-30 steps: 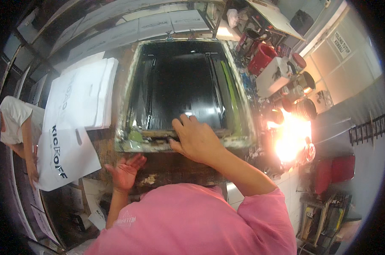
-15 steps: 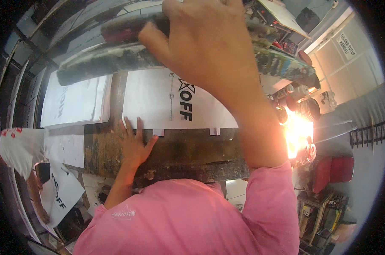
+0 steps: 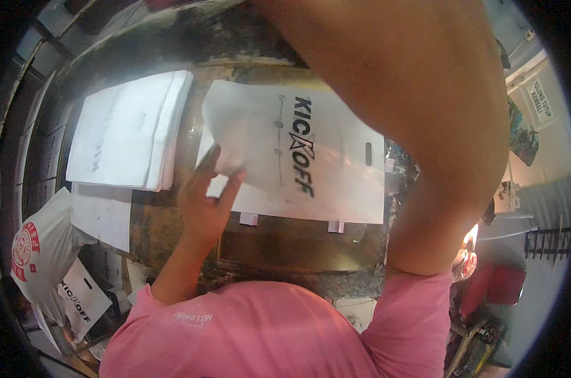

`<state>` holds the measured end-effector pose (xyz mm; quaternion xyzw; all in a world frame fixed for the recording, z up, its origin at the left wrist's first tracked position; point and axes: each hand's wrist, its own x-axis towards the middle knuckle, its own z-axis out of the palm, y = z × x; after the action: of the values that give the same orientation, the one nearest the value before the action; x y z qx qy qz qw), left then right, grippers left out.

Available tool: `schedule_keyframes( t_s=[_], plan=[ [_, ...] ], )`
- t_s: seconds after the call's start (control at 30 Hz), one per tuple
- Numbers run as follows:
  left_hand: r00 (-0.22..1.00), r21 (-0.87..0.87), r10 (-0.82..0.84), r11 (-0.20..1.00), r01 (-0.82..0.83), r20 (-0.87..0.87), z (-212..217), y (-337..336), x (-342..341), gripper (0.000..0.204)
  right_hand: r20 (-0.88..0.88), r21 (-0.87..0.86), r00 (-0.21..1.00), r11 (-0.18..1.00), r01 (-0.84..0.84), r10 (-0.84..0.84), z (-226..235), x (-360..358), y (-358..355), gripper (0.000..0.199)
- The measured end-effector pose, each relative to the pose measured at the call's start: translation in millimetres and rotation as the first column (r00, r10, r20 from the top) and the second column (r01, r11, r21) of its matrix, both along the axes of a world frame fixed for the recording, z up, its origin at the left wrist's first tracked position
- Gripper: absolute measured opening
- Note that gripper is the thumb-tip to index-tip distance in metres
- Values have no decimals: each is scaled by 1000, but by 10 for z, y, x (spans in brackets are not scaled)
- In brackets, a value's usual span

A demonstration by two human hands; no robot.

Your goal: The person performs screen printing on white bags, using a squeegee to apply black ink through a screen and then stacking the printed bags on a nearby shelf.

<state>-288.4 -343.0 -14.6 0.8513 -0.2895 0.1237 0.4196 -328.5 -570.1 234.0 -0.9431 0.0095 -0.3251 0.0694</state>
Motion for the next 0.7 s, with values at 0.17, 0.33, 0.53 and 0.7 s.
schedule_keyframes(
  t_s=[0.17, 0.33, 0.53, 0.7],
  plan=[
    [940, -236, 197, 935, -266, -279, 204, 188, -2, 45, 26, 2, 1000, 1000, 2, -3, -62, -2, 6, 37],
    [888, -370, 223, 848, -380, -402, 183, 1248, 358, 53, 64, -56, 998, 998, 15, -12, -114, -51, 35, 37],
    [865, -275, 270, 871, -406, -423, 185, 2883, 1263, 67, 51, -133, 985, 977, 169, -163, -120, -145, 217, 42],
    [814, 13, 464, 871, -491, -348, 104, 3821, 2273, 72, 222, -149, 961, 968, 202, -167, -258, -130, 269, 43]
  ],
)
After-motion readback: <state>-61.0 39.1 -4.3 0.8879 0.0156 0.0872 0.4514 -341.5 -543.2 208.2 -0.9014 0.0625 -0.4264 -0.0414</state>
